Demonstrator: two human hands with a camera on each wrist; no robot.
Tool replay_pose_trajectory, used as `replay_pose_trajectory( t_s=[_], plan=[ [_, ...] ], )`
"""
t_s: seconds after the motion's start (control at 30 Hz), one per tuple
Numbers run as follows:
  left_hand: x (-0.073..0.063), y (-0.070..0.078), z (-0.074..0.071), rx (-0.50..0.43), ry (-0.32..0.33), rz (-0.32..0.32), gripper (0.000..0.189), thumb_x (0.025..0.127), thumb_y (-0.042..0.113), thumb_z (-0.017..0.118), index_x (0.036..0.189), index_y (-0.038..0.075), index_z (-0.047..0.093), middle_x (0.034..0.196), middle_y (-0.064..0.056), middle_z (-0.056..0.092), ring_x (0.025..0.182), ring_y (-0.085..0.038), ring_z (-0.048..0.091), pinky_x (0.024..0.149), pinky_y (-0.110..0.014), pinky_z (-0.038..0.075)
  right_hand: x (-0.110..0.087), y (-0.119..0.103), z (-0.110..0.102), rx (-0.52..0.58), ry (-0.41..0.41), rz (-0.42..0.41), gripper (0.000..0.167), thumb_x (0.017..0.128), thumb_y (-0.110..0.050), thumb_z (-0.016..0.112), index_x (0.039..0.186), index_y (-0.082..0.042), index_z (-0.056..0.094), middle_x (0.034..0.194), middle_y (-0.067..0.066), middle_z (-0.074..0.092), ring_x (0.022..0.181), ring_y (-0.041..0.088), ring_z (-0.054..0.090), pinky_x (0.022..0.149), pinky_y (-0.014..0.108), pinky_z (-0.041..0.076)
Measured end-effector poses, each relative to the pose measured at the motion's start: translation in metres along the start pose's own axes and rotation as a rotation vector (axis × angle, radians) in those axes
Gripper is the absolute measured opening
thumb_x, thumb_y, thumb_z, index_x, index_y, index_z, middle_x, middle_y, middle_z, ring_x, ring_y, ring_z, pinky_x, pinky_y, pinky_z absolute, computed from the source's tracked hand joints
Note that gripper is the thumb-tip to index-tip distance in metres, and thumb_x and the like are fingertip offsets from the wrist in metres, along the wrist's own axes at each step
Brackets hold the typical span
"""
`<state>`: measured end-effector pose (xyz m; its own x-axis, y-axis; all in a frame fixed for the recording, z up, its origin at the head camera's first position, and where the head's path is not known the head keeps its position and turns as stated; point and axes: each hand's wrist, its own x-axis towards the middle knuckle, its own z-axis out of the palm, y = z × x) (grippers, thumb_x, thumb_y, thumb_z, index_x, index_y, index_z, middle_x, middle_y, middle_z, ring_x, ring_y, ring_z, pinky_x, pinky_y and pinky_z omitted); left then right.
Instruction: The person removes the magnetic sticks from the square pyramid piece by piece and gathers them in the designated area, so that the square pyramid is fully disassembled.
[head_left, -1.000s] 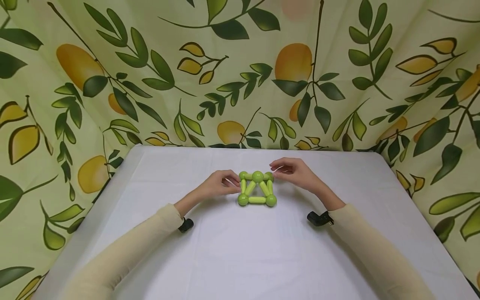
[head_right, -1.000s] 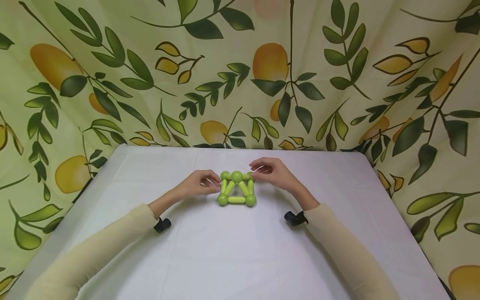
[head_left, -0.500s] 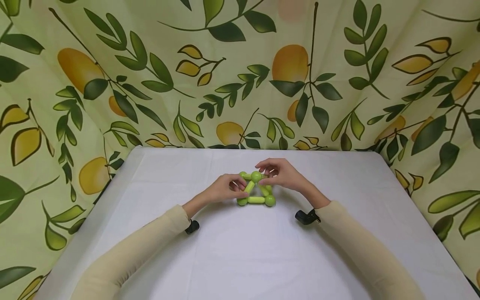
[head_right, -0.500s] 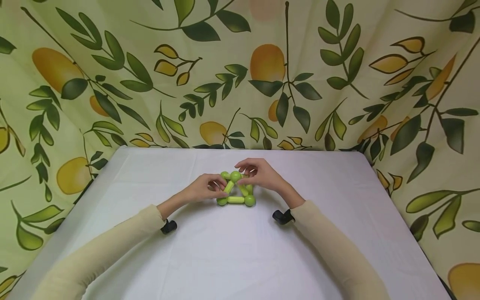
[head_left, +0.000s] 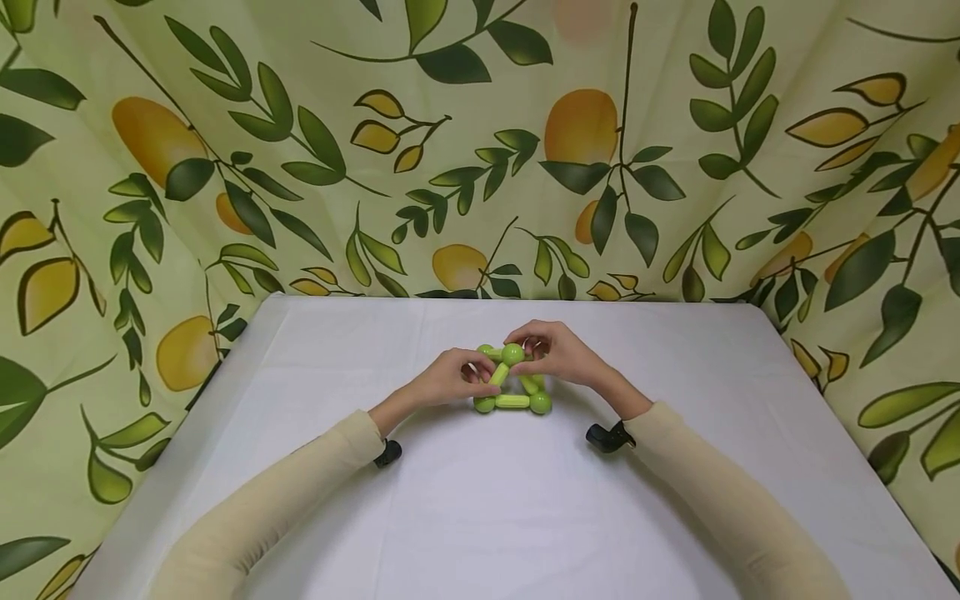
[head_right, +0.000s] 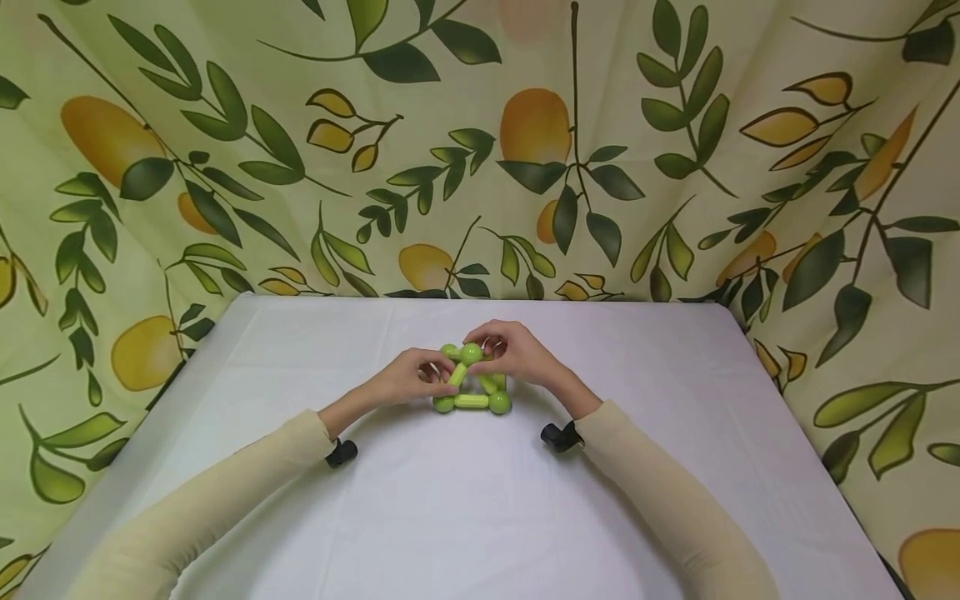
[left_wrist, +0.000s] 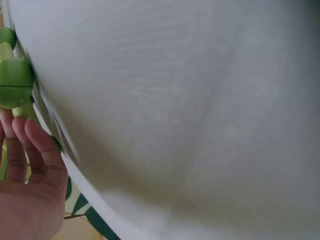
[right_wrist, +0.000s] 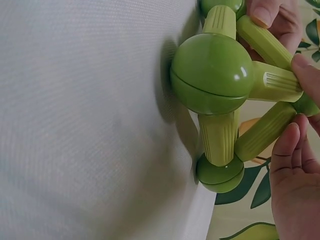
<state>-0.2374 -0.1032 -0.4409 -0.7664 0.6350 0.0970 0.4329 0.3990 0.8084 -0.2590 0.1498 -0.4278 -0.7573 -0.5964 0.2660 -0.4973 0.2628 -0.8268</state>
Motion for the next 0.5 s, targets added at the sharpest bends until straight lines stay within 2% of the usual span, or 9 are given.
replay_pose_trajectory(
  t_s=[0.27, 0.5],
  plan=[
    [0.0007, 0.0012, 0.0004, 0.009, -0.008, 0.02, 0.017, 0.089, 0.014, 0.081, 0.1, 0.004, 0.073, 0.086, 0.002, 0.065, 0.079, -0.015, 0.06, 0.072, -0.028, 0.053, 0.0013, -0.0022, 0.001, -0.083, 0.007, -0.044, 0.037, 0.078, -0.008, 0.09, 0.11, -0.009, 0.073, 0.097, 0.001, 0.062, 0.084, 0.021, 0.056, 0.069, 0.031, 0.051],
    [0.0007, 0.0002, 0.0005, 0.007, -0.018, 0.011, 0.017, 0.09, 0.014, 0.081, 0.101, 0.005, 0.073, 0.087, 0.002, 0.065, 0.079, -0.014, 0.06, 0.072, -0.027, 0.053, 0.0041, -0.0056, 0.0, -0.119, -0.02, -0.035, 0.034, 0.078, -0.008, 0.09, 0.106, -0.012, 0.072, 0.102, -0.003, 0.068, 0.092, 0.018, 0.062, 0.072, 0.034, 0.054]
  ],
)
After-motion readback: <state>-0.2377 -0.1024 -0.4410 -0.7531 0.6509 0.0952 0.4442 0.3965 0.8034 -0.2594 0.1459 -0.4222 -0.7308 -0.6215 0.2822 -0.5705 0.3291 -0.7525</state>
